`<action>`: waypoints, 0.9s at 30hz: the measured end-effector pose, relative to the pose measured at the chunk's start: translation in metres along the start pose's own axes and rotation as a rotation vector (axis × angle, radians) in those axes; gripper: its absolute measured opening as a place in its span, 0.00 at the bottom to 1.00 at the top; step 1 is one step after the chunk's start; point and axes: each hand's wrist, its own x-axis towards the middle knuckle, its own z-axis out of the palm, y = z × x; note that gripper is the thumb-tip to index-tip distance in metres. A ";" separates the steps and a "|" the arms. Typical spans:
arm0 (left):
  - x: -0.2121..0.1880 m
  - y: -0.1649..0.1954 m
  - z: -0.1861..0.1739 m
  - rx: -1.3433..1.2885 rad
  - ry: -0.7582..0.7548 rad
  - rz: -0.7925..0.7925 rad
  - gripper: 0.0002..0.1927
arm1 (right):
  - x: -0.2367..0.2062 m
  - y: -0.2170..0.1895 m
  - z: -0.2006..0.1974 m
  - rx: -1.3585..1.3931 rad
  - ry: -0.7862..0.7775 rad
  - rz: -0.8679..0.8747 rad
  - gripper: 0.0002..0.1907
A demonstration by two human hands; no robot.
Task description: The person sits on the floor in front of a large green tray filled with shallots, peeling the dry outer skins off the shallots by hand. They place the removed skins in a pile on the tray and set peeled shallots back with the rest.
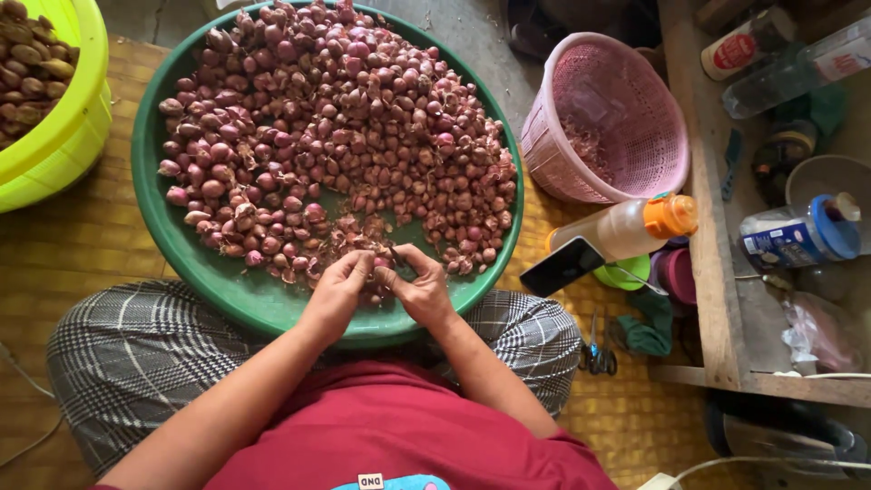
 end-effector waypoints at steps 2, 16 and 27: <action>0.007 -0.013 -0.006 -0.205 -0.041 -0.161 0.15 | 0.000 -0.001 0.002 0.000 0.004 -0.012 0.09; 0.091 0.040 -0.086 1.724 0.278 0.620 0.03 | 0.007 0.019 -0.010 0.166 0.158 0.367 0.15; 0.047 0.025 -0.036 0.269 0.032 0.020 0.13 | 0.009 -0.003 0.005 0.081 0.066 0.173 0.15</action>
